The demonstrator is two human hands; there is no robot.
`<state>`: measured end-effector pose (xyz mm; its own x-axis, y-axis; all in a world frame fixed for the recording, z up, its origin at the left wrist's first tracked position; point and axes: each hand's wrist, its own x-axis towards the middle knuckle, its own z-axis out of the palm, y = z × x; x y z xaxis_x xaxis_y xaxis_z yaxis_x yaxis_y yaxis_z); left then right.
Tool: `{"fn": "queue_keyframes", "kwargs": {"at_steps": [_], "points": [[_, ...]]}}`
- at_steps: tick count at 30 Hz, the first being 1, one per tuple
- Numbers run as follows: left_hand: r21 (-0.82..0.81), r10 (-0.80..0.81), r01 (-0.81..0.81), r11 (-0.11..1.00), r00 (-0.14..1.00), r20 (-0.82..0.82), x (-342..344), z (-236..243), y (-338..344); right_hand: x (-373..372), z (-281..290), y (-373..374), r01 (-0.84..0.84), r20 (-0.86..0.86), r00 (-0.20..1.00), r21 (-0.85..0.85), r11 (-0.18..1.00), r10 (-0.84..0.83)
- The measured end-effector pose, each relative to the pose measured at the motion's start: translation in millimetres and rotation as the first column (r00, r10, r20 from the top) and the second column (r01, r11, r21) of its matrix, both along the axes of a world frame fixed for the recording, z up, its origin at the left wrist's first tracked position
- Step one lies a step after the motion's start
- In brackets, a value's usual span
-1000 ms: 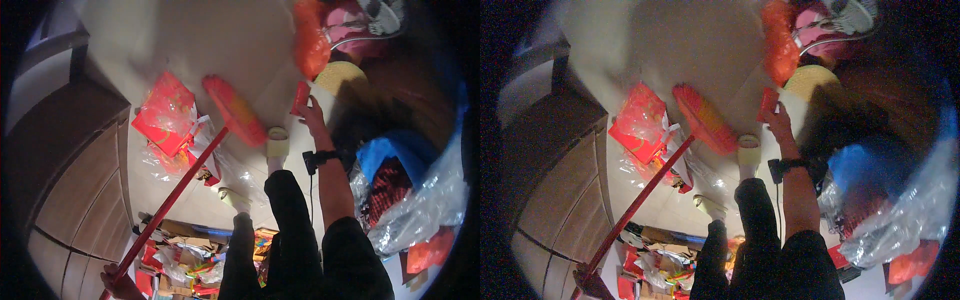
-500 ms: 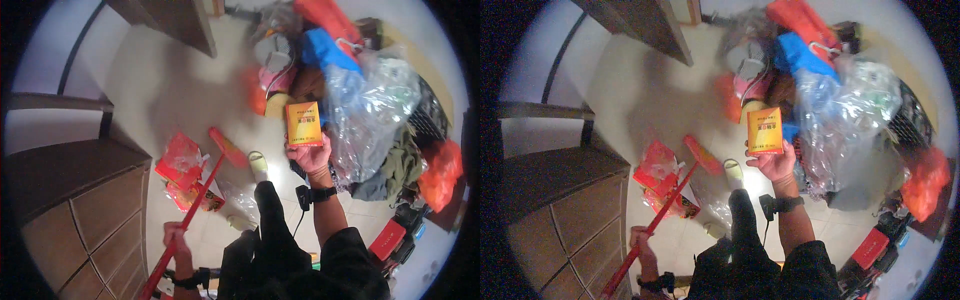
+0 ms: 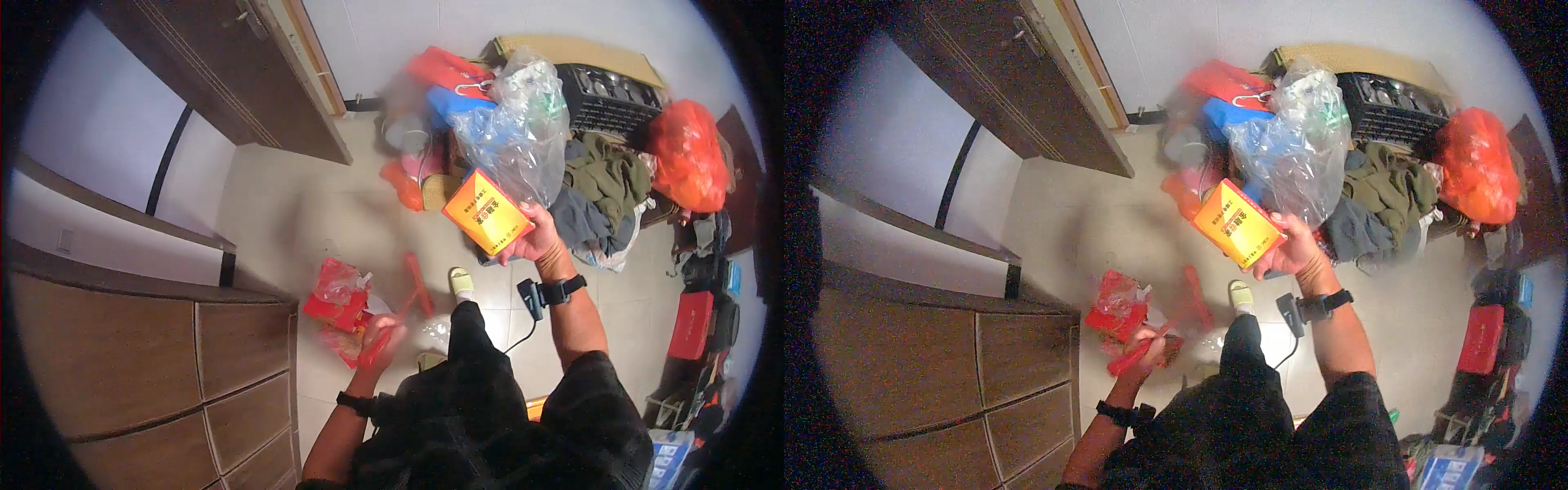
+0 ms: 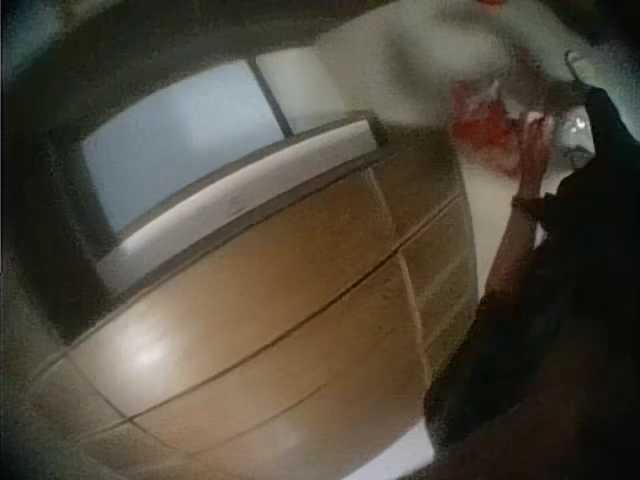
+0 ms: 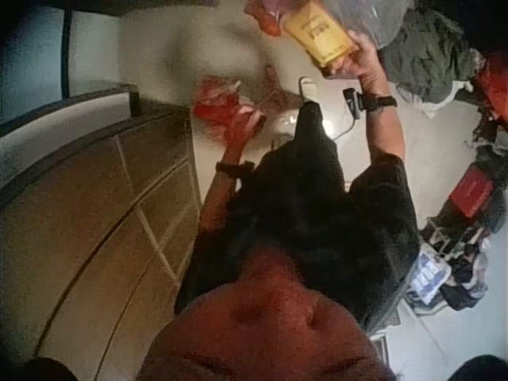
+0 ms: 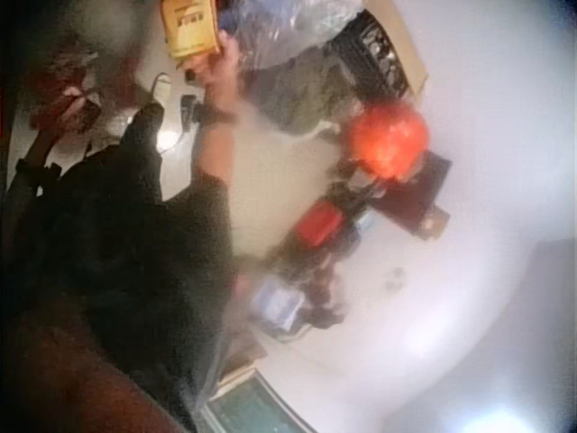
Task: The person sweeps the floor using a broom, moving trash and a plastic bag, and later picks up a small box.
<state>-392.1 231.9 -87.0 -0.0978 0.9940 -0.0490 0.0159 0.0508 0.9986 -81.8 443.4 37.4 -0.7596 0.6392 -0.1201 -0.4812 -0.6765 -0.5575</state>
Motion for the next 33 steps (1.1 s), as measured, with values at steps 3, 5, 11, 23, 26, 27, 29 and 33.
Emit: {"fn": "queue_keyframes", "kwargs": {"at_steps": [3, 5, 11, 23, 26, 27, 29, 33], "points": [[-0.122, -0.074, 0.056, 0.991, 0.987, -0.146, -0.9, -5.7, -4.8, 10.7, 6.6, -14.5, -0.048, 0.167, 0.985, 0.025, 0.999, 0.043], [-0.152, -0.077, 0.060, 0.987, 0.992, -0.104, 5.2, 4.5, 0.9, 18.6, 6.4, -14.9, -0.083, 0.172, 0.982, 0.022, 0.996, 0.078], [-0.095, -0.121, 0.109, 0.990, 0.984, -0.129, 11.6, 20.2, -7.5, 21.6, -2.9, -23.7, -0.080, 0.339, 0.936, -0.044, 0.996, 0.091], [-0.226, -0.174, 0.154, 0.962, 0.982, -0.074, 29.3, 67.0, -8.6, 16.3, -16.7, -20.1, -0.254, 0.550, 0.799, -0.061, 0.965, 0.245], [-0.051, -0.137, 0.130, 0.990, 0.973, -0.186, 37.9, 77.5, -5.2, 9.1, -14.2, -17.3, -0.310, 0.533, 0.793, -0.066, 0.949, 0.296], [-0.018, -0.140, 0.139, 0.990, 0.967, -0.214, 41.5, 83.8, -3.1, 6.0, -11.5, -16.6, -0.328, 0.537, 0.783, -0.072, 0.942, 0.314], [0.014, -0.139, 0.147, 0.989, 0.961, -0.239, 46.7, 89.3, 0.5, 1.7, -11.8, -15.7, -0.342, 0.575, 0.747, -0.099, 0.935, 0.334], [-0.035, -0.107, 0.102, 0.994, 0.967, -0.230, 50.5, 93.5, 5.5, -13.7, 3.2, -12.8, -0.428, 0.586, 0.694, -0.130, 0.894, 0.417]]}}
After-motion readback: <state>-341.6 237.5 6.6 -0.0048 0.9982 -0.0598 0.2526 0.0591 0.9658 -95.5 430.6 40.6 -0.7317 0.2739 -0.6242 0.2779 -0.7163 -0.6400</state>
